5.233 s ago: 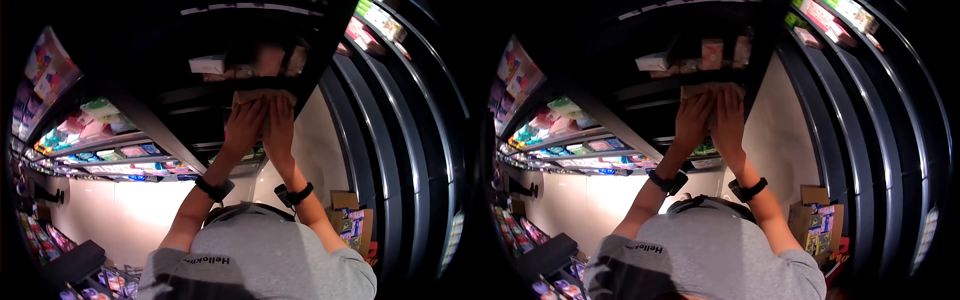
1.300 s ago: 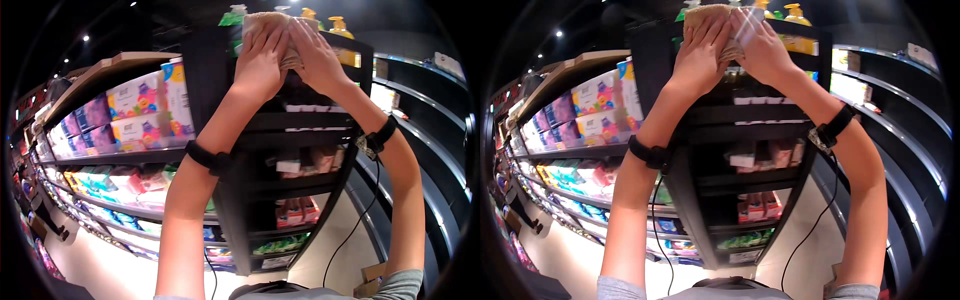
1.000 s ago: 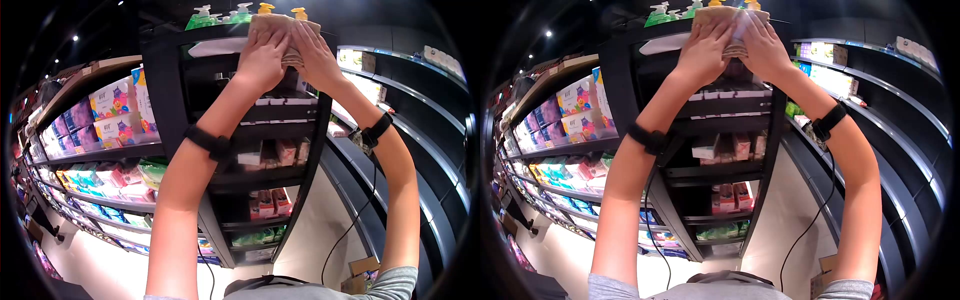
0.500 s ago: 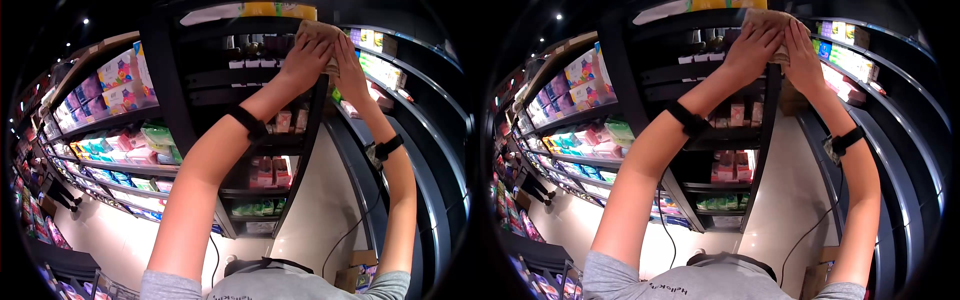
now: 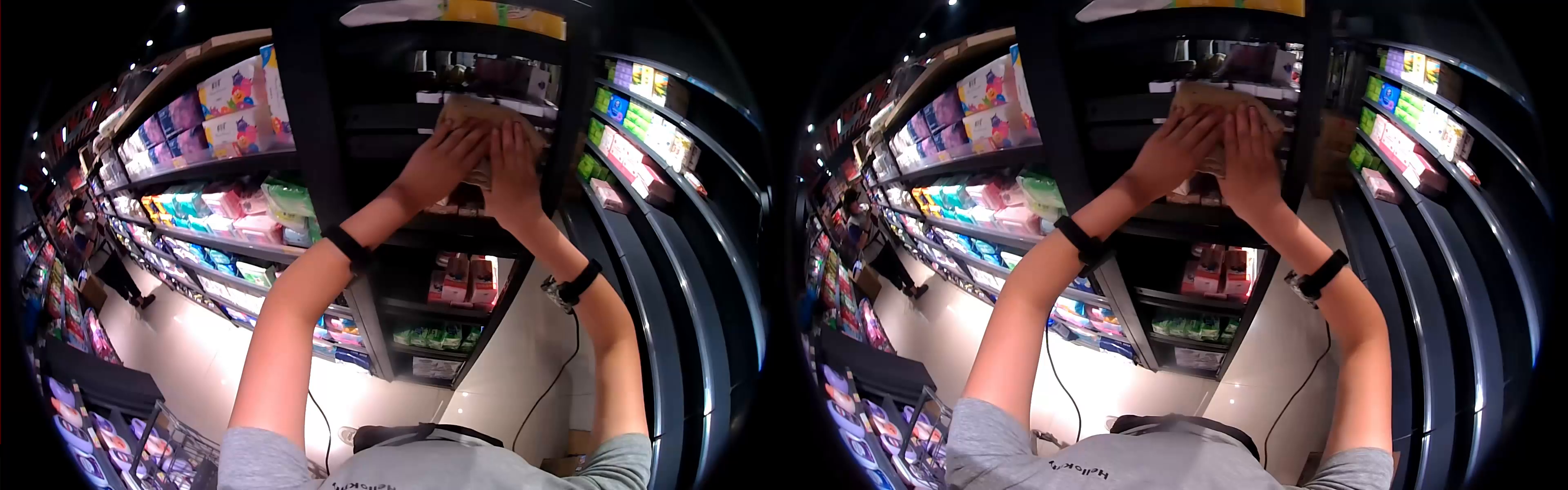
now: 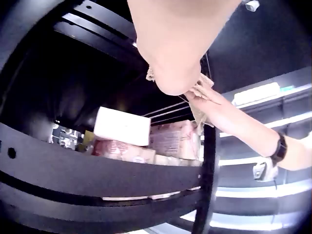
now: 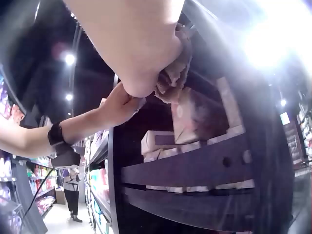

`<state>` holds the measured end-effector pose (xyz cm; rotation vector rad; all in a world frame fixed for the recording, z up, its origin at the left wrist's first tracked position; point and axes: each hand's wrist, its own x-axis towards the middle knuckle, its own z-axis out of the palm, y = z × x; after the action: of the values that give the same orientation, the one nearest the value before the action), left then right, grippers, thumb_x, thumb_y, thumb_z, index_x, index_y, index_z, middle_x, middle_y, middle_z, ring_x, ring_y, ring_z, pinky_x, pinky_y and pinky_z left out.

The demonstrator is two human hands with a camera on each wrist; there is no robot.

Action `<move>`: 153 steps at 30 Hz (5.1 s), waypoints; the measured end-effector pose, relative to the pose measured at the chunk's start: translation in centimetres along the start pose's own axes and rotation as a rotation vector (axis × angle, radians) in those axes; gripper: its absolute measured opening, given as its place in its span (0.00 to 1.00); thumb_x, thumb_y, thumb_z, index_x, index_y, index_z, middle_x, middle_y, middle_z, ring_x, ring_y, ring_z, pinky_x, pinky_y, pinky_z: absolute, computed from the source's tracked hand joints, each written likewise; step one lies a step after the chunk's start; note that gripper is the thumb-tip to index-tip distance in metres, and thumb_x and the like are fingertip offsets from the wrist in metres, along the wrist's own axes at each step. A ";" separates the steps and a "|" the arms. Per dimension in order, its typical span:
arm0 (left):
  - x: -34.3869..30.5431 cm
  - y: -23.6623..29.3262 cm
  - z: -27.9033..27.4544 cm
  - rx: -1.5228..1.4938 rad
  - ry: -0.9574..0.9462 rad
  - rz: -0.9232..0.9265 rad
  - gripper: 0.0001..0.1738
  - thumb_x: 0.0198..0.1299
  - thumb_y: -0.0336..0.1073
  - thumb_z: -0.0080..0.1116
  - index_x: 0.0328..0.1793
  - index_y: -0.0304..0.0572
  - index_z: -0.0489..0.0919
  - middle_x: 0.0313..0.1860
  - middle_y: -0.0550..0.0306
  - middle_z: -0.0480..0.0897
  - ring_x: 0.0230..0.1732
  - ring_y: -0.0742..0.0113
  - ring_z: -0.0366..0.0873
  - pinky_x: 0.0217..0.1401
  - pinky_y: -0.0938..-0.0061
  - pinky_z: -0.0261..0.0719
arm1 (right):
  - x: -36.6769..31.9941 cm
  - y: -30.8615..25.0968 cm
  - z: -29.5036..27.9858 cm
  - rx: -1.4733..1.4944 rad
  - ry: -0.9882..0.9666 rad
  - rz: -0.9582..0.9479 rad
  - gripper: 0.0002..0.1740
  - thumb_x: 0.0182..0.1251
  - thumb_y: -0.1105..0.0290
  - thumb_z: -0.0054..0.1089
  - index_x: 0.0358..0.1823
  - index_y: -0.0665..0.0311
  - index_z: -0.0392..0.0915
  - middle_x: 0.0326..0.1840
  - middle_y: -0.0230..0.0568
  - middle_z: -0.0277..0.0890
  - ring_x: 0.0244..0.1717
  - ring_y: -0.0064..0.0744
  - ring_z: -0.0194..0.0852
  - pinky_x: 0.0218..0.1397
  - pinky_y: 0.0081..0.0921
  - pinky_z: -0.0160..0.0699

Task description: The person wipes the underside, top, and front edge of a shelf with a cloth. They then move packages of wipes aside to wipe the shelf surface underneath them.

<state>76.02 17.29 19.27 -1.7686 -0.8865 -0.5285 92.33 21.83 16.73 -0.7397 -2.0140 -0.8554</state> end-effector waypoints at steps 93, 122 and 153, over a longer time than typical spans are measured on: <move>-24.9 3.4 -0.4 -0.260 0.136 -0.893 0.22 0.52 0.26 0.52 0.57 0.42 0.75 0.68 0.48 0.61 0.64 0.47 0.63 0.62 0.62 0.67 | -6.7 -25.8 12.5 0.797 -0.168 0.216 0.42 0.47 0.75 0.60 0.67 0.64 0.54 0.70 0.58 0.43 0.71 0.59 0.39 0.70 0.51 0.43; -35.8 5.4 6.3 -0.459 -0.012 -0.690 0.29 0.49 0.30 0.57 0.61 0.42 0.70 0.62 0.48 0.63 0.66 0.47 0.57 0.66 0.45 0.51 | -11.7 -30.1 14.1 0.481 -0.196 0.295 0.28 0.46 0.78 0.56 0.54 0.61 0.69 0.63 0.44 0.60 0.63 0.49 0.57 0.61 0.45 0.63; -19.4 14.2 4.5 -0.659 0.176 -0.556 0.39 0.61 0.47 0.51 0.72 0.39 0.49 0.72 0.36 0.50 0.71 0.33 0.44 0.69 0.41 0.46 | -13.2 -15.8 2.3 0.805 -0.029 0.423 0.26 0.55 0.78 0.53 0.58 0.67 0.67 0.67 0.53 0.55 0.65 0.57 0.56 0.63 0.40 0.65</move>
<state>74.58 12.68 -4.69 -1.9914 -1.1655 -1.4484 86.21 11.62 -0.26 -0.6516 -1.8916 0.2203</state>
